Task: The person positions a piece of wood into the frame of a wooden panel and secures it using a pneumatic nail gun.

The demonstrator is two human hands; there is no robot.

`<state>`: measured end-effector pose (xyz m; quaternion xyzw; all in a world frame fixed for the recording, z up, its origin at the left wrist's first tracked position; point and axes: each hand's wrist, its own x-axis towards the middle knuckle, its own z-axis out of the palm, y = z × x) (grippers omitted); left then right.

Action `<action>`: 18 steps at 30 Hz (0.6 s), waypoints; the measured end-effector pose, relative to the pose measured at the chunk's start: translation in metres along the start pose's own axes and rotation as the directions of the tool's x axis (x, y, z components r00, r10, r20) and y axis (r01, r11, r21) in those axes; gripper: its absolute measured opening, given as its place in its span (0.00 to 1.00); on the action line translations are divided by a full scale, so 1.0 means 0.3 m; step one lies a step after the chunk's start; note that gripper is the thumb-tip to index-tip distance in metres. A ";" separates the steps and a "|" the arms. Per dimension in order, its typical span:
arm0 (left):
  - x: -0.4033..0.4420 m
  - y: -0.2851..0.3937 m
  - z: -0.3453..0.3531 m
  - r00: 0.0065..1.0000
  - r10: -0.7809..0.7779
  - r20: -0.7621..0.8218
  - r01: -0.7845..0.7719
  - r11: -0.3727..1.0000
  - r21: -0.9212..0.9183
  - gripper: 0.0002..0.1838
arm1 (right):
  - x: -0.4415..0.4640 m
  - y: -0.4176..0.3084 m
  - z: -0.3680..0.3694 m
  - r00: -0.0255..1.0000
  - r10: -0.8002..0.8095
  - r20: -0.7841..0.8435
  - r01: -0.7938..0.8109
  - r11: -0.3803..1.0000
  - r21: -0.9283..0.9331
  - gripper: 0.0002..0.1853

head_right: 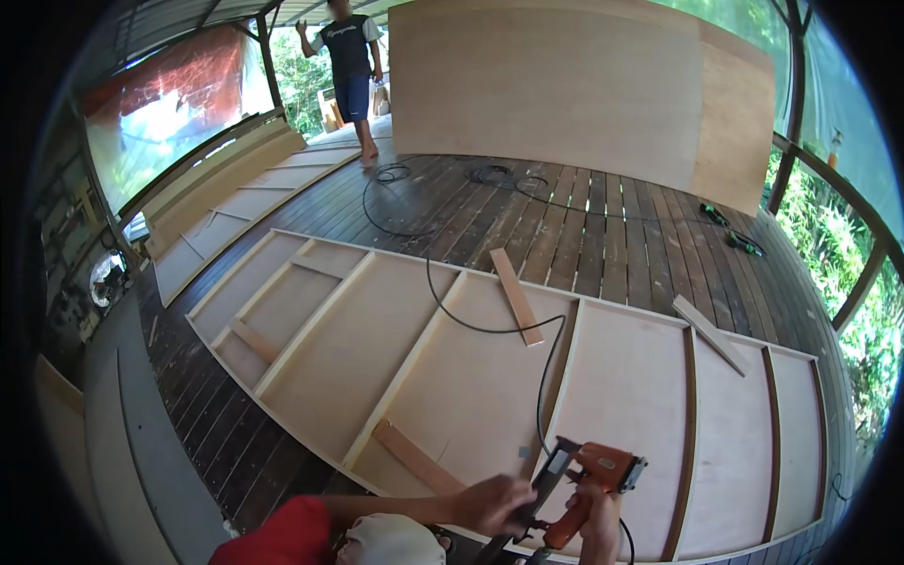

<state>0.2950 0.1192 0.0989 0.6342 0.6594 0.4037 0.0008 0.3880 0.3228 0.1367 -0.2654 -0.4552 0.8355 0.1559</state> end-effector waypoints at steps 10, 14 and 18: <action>-0.254 0.058 -0.043 0.753 0.277 0.597 -0.490 0.842 0.227 0.41 | 0.039 -0.037 -0.061 0.986 -0.024 -0.167 0.048 0.989 0.139 0.17; -0.214 0.074 -0.108 0.647 0.399 0.650 -0.618 0.774 0.140 0.37 | 0.019 -0.071 -0.038 0.990 0.032 -0.137 -0.006 0.982 0.190 0.13; -0.170 0.051 -0.110 0.645 0.449 0.619 -0.653 0.745 0.139 0.21 | 0.015 -0.052 -0.047 0.998 0.040 -0.047 -0.032 0.987 0.160 0.21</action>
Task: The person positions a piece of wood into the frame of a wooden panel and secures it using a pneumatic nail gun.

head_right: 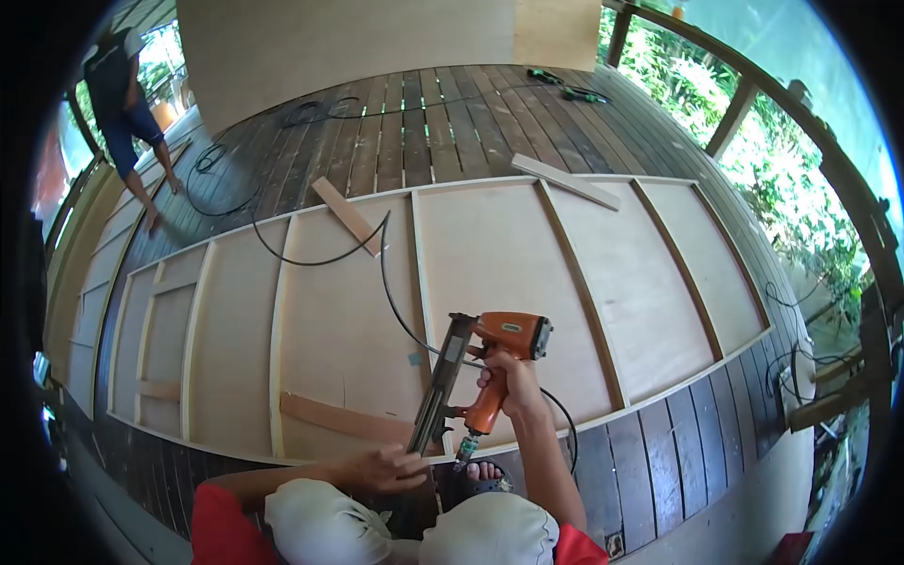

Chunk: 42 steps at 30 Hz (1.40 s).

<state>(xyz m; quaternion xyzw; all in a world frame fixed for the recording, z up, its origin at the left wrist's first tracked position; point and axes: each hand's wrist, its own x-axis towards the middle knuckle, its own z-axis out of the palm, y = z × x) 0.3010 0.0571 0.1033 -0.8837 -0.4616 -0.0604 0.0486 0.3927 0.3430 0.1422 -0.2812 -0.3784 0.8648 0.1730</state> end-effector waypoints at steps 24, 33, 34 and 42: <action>0.019 -0.008 0.049 0.966 -0.198 -0.167 0.186 0.979 -0.087 0.16 | -0.026 0.007 -0.058 0.998 0.012 -0.061 -0.006 0.995 0.097 0.20; 0.095 -0.141 -0.057 0.929 -0.312 -0.201 0.322 0.947 0.016 0.18 | -0.017 0.060 -0.060 0.997 0.081 -0.010 -0.078 0.981 0.175 0.24; 0.087 -0.145 -0.048 0.930 -0.324 -0.172 0.333 0.943 0.025 0.18 | -0.013 0.064 -0.060 0.996 0.085 -0.001 -0.084 0.981 0.174 0.25; 0.169 -0.251 -0.088 0.998 -0.004 -0.055 0.005 1.000 0.015 0.24 | -0.030 0.075 -0.016 0.994 0.105 0.022 -0.106 0.993 0.059 0.22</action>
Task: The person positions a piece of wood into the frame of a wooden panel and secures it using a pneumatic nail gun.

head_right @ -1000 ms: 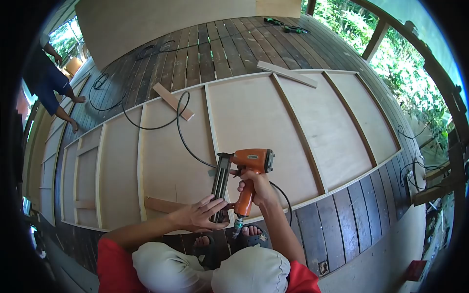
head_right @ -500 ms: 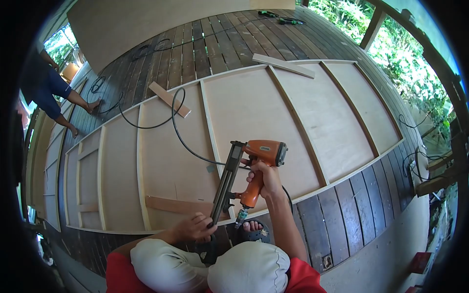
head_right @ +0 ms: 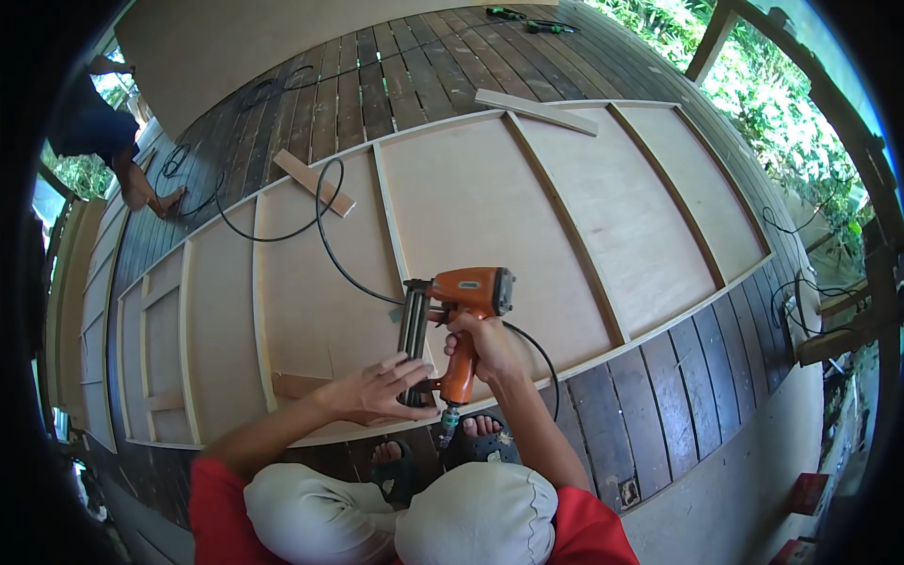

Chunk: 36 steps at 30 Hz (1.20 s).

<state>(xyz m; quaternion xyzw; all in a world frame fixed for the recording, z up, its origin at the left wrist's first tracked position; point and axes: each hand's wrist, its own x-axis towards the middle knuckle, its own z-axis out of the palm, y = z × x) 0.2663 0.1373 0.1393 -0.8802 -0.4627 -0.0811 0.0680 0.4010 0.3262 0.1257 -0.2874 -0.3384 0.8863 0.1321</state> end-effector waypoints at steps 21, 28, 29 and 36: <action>0.555 -0.047 -0.076 0.953 0.276 -0.125 -0.262 0.958 0.115 0.26 | -0.585 -0.363 -0.283 0.240 -0.796 -0.556 0.733 0.524 -0.435 0.20; 0.494 0.033 0.190 0.913 0.363 0.188 -0.312 0.916 -0.251 0.25 | -0.897 -0.477 -0.530 -0.377 -0.833 -0.404 0.457 0.212 -0.864 0.18; 0.493 0.039 0.196 0.886 0.372 0.277 -0.293 0.912 -0.286 0.26 | -0.917 -0.486 -0.533 -0.378 -0.836 -0.398 0.454 0.207 -0.867 0.18; 0.496 0.010 0.166 0.864 0.336 0.374 -0.230 0.926 -0.301 0.28 | -0.909 -0.519 -0.571 -0.363 -0.869 -0.335 0.207 0.275 -0.939 0.10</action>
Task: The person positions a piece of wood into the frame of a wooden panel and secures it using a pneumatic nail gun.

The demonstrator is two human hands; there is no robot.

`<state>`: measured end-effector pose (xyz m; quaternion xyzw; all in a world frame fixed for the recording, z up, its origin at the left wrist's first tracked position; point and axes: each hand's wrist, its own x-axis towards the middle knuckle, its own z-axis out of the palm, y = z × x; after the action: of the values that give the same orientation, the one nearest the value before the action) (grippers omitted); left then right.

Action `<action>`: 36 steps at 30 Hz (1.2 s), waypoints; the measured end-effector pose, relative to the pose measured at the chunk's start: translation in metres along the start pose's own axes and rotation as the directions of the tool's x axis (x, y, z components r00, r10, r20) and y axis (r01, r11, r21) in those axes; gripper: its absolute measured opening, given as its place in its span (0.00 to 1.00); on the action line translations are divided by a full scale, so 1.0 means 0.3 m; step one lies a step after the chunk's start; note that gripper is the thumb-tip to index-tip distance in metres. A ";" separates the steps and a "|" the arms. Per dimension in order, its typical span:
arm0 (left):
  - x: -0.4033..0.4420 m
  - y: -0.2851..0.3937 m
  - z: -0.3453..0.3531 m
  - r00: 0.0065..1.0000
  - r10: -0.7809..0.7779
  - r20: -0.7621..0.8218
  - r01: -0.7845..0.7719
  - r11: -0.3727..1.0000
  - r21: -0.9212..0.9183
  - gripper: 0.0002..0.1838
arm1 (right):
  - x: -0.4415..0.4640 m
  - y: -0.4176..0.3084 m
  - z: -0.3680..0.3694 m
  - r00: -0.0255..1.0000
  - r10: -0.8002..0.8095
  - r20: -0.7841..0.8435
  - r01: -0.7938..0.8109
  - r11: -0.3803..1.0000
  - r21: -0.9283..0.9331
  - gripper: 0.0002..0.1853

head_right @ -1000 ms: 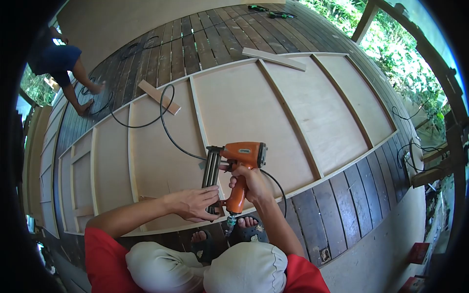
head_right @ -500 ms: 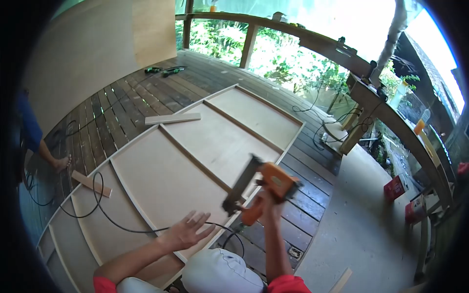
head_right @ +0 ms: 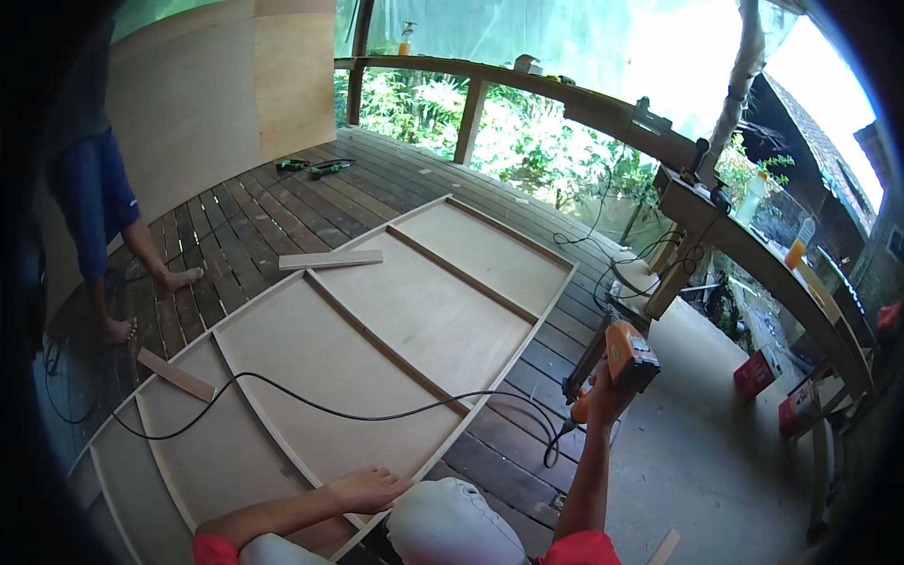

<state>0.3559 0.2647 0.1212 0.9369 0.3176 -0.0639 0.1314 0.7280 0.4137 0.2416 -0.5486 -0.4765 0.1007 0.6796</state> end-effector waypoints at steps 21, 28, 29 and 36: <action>-0.266 -0.056 -0.023 0.835 -0.531 -0.142 0.472 0.825 -0.312 0.05 | -0.333 -0.045 0.228 0.607 0.308 0.733 -0.037 0.932 -0.361 0.09; -0.607 -0.026 0.338 0.468 -0.880 0.084 0.818 0.395 -0.417 0.07 | -0.595 0.036 0.410 -0.108 -0.039 0.993 0.613 0.784 0.097 0.32; -0.610 -0.015 0.407 0.365 -0.931 0.017 0.769 0.291 -0.568 0.07 | -0.633 0.091 0.427 -0.184 -0.142 0.973 0.643 0.731 0.228 0.33; -0.431 -0.098 0.747 0.005 -0.985 -0.170 0.401 0.158 -0.902 0.07 | -0.799 0.220 0.456 -0.330 -0.224 0.917 0.706 0.586 0.398 0.33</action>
<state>0.2276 0.1482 -0.0732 0.3922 0.7971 0.4011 0.2233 0.5239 0.3694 0.0496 -0.1493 -0.9862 0.0705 -0.0099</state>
